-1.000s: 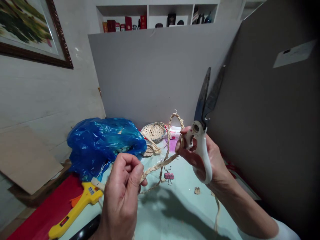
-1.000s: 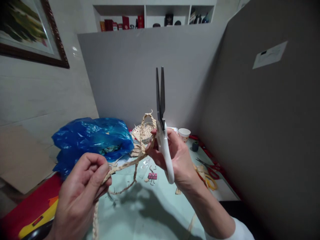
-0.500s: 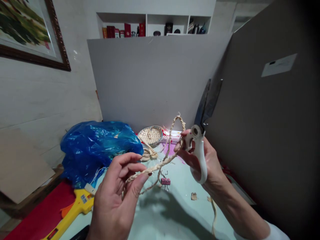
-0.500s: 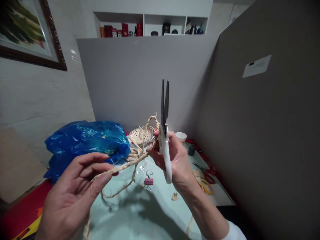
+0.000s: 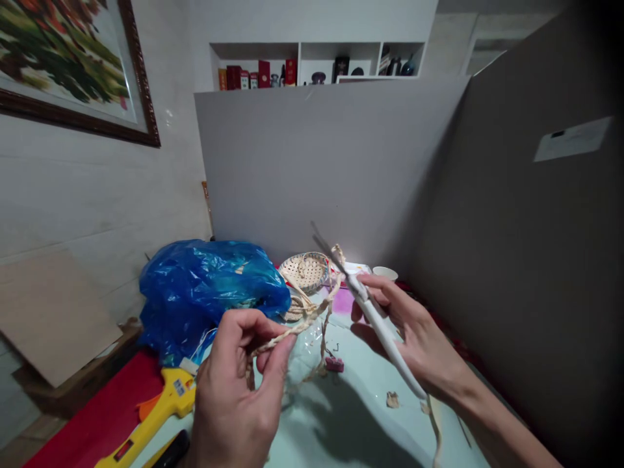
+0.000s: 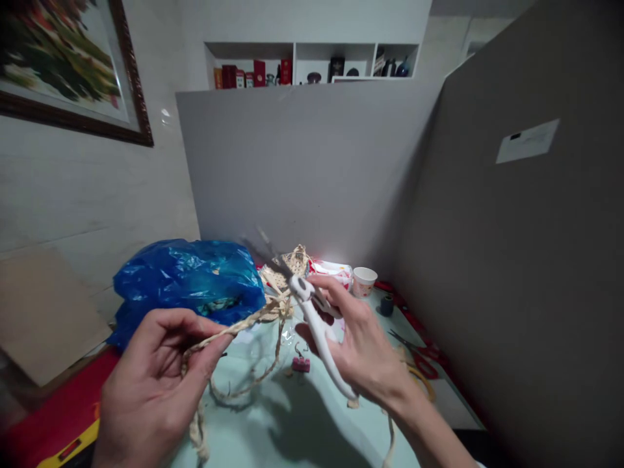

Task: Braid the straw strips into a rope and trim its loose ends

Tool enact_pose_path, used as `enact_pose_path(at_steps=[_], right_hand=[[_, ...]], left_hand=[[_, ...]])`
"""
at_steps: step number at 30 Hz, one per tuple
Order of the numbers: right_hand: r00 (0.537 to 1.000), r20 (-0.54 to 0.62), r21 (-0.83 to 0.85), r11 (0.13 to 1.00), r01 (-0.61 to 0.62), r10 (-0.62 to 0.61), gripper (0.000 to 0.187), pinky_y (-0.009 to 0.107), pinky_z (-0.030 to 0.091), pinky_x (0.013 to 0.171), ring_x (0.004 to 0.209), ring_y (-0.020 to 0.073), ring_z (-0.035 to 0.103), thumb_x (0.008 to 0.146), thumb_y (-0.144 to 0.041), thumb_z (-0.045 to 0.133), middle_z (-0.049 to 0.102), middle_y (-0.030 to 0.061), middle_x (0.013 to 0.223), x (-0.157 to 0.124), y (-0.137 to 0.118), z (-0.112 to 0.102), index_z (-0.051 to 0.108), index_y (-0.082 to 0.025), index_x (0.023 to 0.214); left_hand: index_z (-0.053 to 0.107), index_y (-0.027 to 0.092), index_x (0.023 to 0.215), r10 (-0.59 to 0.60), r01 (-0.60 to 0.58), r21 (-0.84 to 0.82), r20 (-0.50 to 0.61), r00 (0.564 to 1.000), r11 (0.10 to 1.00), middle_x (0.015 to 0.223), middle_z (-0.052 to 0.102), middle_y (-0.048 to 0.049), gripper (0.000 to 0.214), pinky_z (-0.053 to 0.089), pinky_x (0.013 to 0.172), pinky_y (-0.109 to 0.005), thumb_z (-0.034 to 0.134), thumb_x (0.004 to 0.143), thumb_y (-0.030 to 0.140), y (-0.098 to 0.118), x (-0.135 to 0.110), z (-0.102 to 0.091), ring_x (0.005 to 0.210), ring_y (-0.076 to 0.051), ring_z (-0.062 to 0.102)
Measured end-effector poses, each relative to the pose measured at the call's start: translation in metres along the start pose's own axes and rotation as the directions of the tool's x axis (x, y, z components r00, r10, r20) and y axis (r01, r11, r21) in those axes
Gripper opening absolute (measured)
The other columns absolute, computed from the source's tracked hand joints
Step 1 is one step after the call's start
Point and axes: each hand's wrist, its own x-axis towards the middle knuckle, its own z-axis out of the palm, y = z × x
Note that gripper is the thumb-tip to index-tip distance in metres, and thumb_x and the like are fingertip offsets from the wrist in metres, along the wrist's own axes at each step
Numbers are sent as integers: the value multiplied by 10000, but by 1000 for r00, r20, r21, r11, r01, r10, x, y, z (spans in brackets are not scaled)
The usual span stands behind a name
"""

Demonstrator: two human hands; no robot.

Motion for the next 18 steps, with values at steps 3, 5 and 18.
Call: enact_pose_path(at_steps=[3, 5, 18], right_hand=[[987, 124, -160, 980, 121, -102, 409, 347, 504, 791, 917, 215, 609, 797, -265, 628, 629, 38, 1056, -3, -7, -1, 510, -290, 1188], [967, 163, -212, 950, 228, -195, 440, 354, 512, 784, 947, 229, 609, 795, -241, 579, 622, 56, 1112, -6, -11, 0, 497, -289, 1225], [920, 164, -391, 832, 393, -357, 601, 346, 476, 672, 771, 206, 567, 674, -51, 470, 628, 66, 932, -5, 2, 8, 484, -255, 1239]], left_hand=[[502, 227, 819, -97, 91, -131, -41, 994, 987, 754, 615, 36, 168, 504, 616, -186, 658, 781, 175, 7, 7, 2, 693, -107, 624], [476, 229, 822, -114, 100, -202, -60, 992, 974, 753, 619, 43, 195, 509, 629, -171, 646, 777, 144, 11, 11, 2, 679, -91, 620], [445, 239, 898, -121, 85, -284, -114, 986, 955, 776, 681, 10, 309, 513, 567, -182, 696, 743, 148, 15, 18, -2, 656, -108, 645]])
